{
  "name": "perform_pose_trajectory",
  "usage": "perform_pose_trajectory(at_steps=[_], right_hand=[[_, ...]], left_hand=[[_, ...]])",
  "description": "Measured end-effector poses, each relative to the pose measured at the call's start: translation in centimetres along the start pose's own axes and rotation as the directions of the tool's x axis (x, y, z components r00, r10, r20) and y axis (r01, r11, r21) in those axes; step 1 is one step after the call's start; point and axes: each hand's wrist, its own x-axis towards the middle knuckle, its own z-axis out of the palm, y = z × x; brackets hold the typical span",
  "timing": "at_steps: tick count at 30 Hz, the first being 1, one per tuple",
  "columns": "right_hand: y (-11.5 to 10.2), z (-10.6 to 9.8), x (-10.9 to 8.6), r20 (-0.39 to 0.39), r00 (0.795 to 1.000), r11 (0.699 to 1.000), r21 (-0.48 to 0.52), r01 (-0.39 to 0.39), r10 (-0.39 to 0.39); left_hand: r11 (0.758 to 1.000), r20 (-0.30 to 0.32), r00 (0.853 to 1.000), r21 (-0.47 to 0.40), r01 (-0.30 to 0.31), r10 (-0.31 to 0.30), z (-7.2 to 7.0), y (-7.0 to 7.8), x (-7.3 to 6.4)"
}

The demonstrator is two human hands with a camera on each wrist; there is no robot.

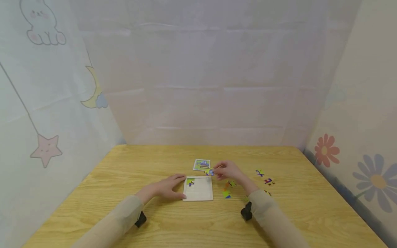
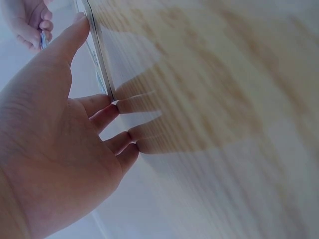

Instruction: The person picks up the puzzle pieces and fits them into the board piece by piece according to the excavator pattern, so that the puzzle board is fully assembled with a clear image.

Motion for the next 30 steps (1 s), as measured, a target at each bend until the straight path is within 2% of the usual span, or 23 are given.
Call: perform_pose_trajectory(at_steps=[8,20,25,30], right_hand=[[-0.1,1.4,1.1,0.006,1.0,0.999,-0.027,-0.029,0.029],[-0.6,3.1,1.8,0.031,0.999,0.995,-0.093,-0.032,0.035],[-0.9,3.8,2.0,0.043,0.997,0.993,-0.106,-0.058,0.063],[-1.2,4.6,2.4,0.014,0.996,0.99,-0.107,-0.089,0.091]], left_hand=[[1.0,0.002,1.0,0.003,0.009,-0.009,-0.1,0.1,0.1],[0.999,0.012,0.999,0.014,0.035,-0.035,0.0,0.0,0.2],[1.0,0.01,1.0,0.016,0.026,-0.026,-0.1,-0.1,0.3],[1.0,0.008,1.0,0.01,0.026,-0.026,-0.1,-0.2,0.2]])
